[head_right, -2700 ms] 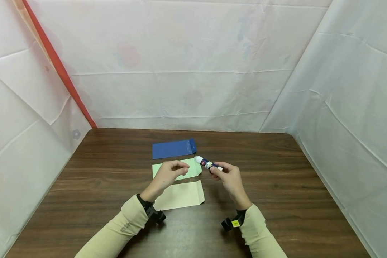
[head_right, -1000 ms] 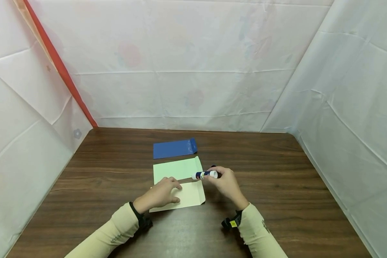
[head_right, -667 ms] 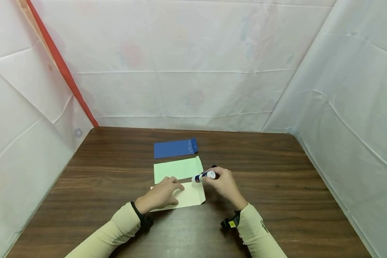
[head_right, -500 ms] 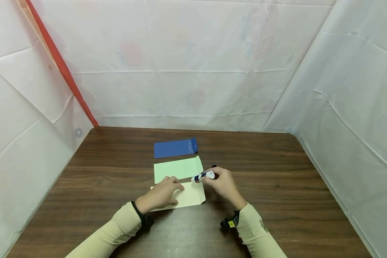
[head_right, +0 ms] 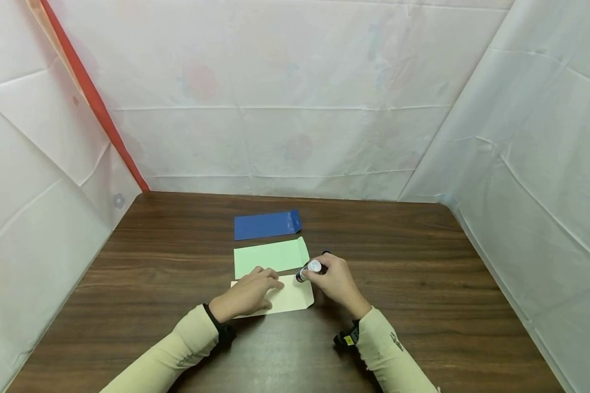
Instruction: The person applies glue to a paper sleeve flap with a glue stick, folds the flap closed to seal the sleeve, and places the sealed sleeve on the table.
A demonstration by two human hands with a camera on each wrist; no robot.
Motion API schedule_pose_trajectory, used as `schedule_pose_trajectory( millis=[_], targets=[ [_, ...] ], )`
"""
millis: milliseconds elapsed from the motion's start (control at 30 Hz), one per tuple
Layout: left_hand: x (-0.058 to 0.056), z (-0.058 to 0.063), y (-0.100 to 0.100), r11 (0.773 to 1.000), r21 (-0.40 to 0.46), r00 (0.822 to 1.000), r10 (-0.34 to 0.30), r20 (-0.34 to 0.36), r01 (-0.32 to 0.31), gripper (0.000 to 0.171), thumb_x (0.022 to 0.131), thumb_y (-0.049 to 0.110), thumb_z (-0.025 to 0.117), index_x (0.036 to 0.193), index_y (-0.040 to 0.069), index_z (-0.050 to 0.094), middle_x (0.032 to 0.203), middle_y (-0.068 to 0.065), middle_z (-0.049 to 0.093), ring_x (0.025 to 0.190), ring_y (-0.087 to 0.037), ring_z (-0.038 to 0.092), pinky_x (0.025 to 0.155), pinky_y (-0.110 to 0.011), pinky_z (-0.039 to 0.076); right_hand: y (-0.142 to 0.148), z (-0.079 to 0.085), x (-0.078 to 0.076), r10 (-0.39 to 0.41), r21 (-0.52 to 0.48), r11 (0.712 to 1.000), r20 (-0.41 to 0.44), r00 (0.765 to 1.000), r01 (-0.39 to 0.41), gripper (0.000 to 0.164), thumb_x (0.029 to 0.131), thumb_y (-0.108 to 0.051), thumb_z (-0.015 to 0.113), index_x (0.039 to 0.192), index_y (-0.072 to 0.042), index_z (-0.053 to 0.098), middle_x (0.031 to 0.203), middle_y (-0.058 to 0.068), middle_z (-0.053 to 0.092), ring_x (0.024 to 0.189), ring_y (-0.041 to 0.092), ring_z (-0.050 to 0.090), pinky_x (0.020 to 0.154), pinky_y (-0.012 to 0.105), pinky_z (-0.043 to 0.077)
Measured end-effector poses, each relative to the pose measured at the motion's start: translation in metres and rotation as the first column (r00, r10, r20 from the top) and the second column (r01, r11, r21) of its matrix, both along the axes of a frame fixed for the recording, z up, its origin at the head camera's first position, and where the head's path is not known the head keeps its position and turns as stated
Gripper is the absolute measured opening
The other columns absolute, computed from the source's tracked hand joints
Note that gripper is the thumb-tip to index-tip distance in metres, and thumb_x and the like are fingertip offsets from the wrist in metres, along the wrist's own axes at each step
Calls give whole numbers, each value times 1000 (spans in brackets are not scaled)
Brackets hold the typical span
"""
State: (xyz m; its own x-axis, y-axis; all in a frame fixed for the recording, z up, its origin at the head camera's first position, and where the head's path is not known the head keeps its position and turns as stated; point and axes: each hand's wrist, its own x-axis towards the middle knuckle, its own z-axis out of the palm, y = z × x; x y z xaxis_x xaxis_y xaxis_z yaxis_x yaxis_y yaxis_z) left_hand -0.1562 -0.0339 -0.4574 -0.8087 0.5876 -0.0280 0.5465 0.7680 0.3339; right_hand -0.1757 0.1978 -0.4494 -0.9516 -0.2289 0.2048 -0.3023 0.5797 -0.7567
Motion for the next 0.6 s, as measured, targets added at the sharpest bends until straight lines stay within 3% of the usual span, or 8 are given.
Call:
schedule_pose_trajectory(
  millis=[167,367,600],
  targets=[
    [-1,1,1,999,-42,999,-30,-23,29,40,79,11,77,118,13,72,122,-7,63,109,-28,55,79,-43,54,-4,0,-1,26,16,1000,-18,999,-26,14,79,-14,80,88,-5,74,77,4,68,62,3,53,55,19,47],
    [-2,2,3,996,-47,995,-78,-64,75,35,75,6,76,110,5,72,117,-7,65,105,-26,57,87,-35,51,-6,2,-2,57,44,997,-13,998,-56,13,81,-14,78,90,-5,74,82,5,69,65,4,56,57,19,49],
    [-3,1,1,995,-45,995,-90,-48,88,34,75,6,76,109,2,71,119,-7,65,107,-25,58,94,-31,49,-7,4,-4,100,78,992,-4,995,-99,18,82,-14,77,95,-3,74,85,6,69,66,5,57,59,19,50]
  ],
)
